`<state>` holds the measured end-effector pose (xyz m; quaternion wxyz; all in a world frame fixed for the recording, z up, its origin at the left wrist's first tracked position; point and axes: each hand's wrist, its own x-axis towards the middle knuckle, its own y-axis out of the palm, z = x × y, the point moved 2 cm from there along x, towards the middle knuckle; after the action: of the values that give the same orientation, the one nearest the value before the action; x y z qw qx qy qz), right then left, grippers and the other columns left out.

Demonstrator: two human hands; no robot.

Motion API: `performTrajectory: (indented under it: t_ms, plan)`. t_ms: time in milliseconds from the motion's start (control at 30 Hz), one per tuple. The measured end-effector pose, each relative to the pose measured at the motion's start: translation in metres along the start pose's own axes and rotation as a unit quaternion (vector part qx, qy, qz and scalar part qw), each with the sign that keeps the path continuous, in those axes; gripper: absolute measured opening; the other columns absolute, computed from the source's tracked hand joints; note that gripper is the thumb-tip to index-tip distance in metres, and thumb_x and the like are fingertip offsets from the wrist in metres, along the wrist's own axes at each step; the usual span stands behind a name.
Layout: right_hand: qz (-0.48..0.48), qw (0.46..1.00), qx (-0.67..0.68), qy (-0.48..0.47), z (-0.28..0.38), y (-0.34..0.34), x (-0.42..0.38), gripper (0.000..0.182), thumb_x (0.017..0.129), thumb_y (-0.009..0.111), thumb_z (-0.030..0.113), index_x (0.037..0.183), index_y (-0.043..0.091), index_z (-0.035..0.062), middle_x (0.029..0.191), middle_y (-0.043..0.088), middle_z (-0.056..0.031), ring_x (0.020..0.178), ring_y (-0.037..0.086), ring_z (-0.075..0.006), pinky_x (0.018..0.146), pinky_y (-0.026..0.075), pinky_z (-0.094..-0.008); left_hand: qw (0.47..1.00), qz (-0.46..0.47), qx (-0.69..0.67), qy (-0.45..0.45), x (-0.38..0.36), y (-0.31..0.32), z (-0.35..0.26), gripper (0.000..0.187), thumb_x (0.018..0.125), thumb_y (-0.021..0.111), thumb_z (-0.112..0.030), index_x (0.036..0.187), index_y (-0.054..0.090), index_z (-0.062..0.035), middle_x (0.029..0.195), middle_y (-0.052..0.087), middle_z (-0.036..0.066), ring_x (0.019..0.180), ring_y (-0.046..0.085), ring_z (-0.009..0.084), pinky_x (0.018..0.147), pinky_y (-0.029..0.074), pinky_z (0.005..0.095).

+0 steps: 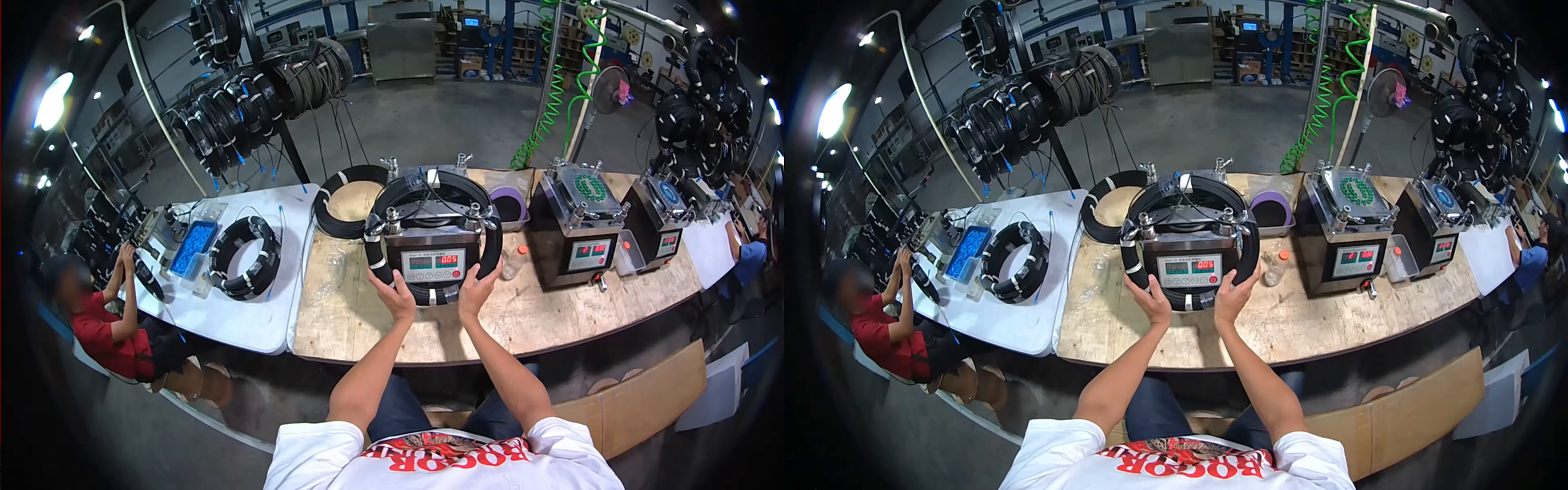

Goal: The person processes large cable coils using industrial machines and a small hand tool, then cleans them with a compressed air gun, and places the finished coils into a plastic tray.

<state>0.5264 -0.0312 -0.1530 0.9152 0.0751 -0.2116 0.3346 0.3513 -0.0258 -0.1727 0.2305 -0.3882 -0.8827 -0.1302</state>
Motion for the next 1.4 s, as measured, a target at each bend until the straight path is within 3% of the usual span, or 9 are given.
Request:
performTrajectory:
  t_ms: [233,467,667,833,967,1000,1100,1233,1400]
  plan:
    - [0.11,0.993,0.03,-0.009,-0.007,-0.009,0.071,0.044,0.11,0.05,0.036,0.129,0.053,-0.0039,0.103,0.064,-0.0189,0.093,0.059,-0.0278,0.086,0.048,-0.0381,1.0,0.005,0.012,0.006,0.003,-0.001,0.002,0.065,0.102,0.055,-0.024,0.153,0.028,0.0059,0.135,0.052,0.035,0.119,0.056,0.0502,0.103,0.042,0.0517]
    - [0.138,0.99,0.008,-0.013,0.002,0.021,0.132,0.059,0.112,0.039,0.045,0.094,0.059,-0.0083,0.076,0.057,-0.027,0.076,0.058,-0.0461,0.073,0.042,-0.0505,0.999,0.04,0.013,-0.012,0.007,-0.006,-0.002,0.057,0.102,0.056,-0.021,0.146,0.031,0.0056,0.126,0.055,0.033,0.112,0.058,0.0475,0.098,0.043,0.0515]
    - [0.16,0.985,-0.029,0.06,0.033,0.011,0.126,0.062,0.112,0.037,0.044,0.095,0.06,-0.0108,0.074,0.058,-0.0268,0.076,0.061,-0.0434,0.073,0.043,-0.0522,0.997,0.068,0.024,0.018,0.013,-0.012,0.005,0.062,0.101,0.064,-0.022,0.144,0.029,0.0052,0.123,0.055,0.031,0.106,0.061,0.0433,0.095,0.046,0.0486]
    - [0.17,0.985,-0.031,0.014,-0.001,0.019,0.136,0.063,0.112,0.036,0.044,0.095,0.063,-0.0098,0.077,0.062,-0.0252,0.079,0.062,-0.0391,0.076,0.044,-0.049,0.984,0.15,0.006,-0.092,0.053,-0.03,0.022,0.055,0.103,0.063,-0.036,0.133,0.039,0.0035,0.113,0.06,0.02,0.105,0.06,0.0286,0.094,0.046,0.0421]
    - [0.264,0.961,0.038,0.069,-0.015,0.019,0.153,0.066,0.112,0.037,0.047,0.126,0.061,-0.0122,0.121,0.07,-0.0233,0.115,0.064,-0.031,0.102,0.044,-0.0376,0.974,0.174,-0.087,-0.116,0.121,-0.02,0.008,0.056,0.109,0.048,-0.05,0.125,0.058,0.0026,0.109,0.061,0.008,0.1,0.056,0.0196,0.095,0.044,0.0327]
    - [0.302,0.949,0.067,0.058,-0.026,0.024,0.163,0.067,0.11,0.039,0.056,0.121,0.063,-0.0058,0.116,0.068,-0.0102,0.108,0.059,-0.0202,0.104,0.041,-0.0324,0.969,0.189,-0.1,-0.12,0.139,-0.011,-0.002,0.055,0.11,0.048,-0.048,0.13,0.057,0.0023,0.111,0.062,0.008,0.101,0.056,0.019,0.095,0.043,0.0317]
    - [0.348,0.935,0.035,0.061,0.04,0.024,0.178,0.066,0.11,0.043,0.05,0.135,0.059,-0.0088,0.133,0.067,-0.0196,0.129,0.058,-0.0255,0.113,0.038,-0.0351,0.948,0.295,-0.083,-0.088,0.182,0.023,-0.045,0.055,0.108,0.052,-0.048,0.129,0.062,0.0021,0.109,0.067,0.009,0.1,0.059,0.0187,0.092,0.045,0.0313]
    - [0.453,0.889,-0.035,-0.06,0.082,0.05,0.192,0.071,0.104,0.053,0.056,0.139,0.057,-0.0061,0.13,0.068,-0.0239,0.124,0.063,-0.0305,0.109,0.044,-0.0383,0.941,0.336,0.025,-0.031,0.195,0.05,-0.076,0.055,0.103,0.059,-0.051,0.113,0.071,0.0022,0.09,0.069,0.009,0.086,0.061,0.0183,0.081,0.048,0.0322]
    - [0.353,0.926,-0.123,-0.053,0.086,0.057,0.175,0.065,0.098,0.057,0.061,0.137,0.063,0.0084,0.124,0.069,-0.0281,0.12,0.064,-0.0434,0.102,0.049,-0.0469,0.944,0.321,0.044,-0.064,0.194,0.049,-0.081,0.053,0.099,0.067,-0.05,0.109,0.075,0.0013,0.081,0.063,0.001,0.071,0.052,0.0097,0.066,0.043,0.0289]
